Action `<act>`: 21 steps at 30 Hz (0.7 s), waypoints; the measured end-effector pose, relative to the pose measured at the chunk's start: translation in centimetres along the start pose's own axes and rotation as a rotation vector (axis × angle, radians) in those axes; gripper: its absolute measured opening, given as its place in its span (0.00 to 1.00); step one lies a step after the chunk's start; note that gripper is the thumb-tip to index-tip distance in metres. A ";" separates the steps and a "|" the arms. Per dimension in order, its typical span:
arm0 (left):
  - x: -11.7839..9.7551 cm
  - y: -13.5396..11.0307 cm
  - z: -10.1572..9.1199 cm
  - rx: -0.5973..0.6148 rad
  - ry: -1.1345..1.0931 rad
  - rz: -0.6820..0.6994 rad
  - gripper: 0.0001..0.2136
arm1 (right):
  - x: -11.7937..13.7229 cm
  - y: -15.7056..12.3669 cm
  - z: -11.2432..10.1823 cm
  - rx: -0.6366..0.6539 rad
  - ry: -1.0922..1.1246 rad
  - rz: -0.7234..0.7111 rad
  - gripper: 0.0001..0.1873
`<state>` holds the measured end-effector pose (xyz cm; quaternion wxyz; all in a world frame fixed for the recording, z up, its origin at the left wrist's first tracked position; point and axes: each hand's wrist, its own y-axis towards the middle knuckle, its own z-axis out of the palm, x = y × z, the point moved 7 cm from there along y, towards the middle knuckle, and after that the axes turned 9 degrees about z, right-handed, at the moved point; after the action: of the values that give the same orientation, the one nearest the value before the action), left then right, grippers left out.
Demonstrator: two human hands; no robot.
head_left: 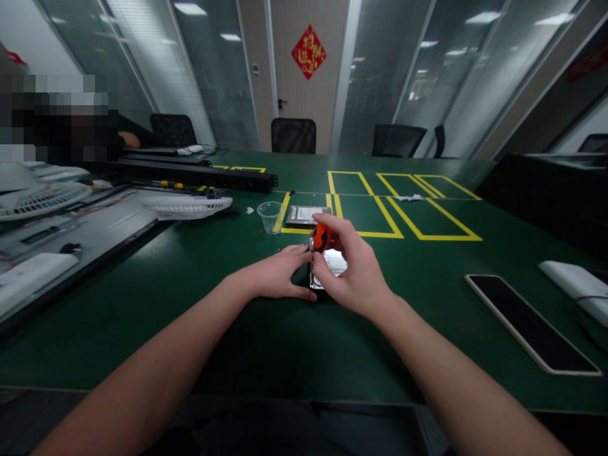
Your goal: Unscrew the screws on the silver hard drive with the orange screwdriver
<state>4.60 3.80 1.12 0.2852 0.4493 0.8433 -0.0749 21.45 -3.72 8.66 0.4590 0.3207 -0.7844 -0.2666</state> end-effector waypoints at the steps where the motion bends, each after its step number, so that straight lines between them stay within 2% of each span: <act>1: 0.1 0.0 0.1 0.004 0.000 0.006 0.40 | 0.0 0.0 0.0 0.000 -0.001 -0.003 0.38; 8: 1.3 -0.1 0.5 -0.038 -0.011 0.025 0.47 | 0.2 0.3 -0.3 -0.026 -0.011 -0.070 0.31; 13: 1.0 -0.1 0.4 -0.055 -0.020 0.028 0.42 | 0.3 0.3 -0.4 -0.021 -0.013 -0.077 0.30; 17: 0.5 -0.1 0.2 -0.051 -0.023 0.054 0.40 | 0.5 0.2 -0.3 -0.018 -0.006 -0.078 0.31; 21: 0.4 -0.1 0.2 -0.025 -0.014 0.042 0.41 | 0.4 0.1 -0.1 -0.003 0.023 -0.062 0.37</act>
<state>4.44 3.98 0.74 0.2983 0.4628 0.8325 -0.0614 21.37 -3.95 8.94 0.4601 0.3473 -0.7684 -0.2780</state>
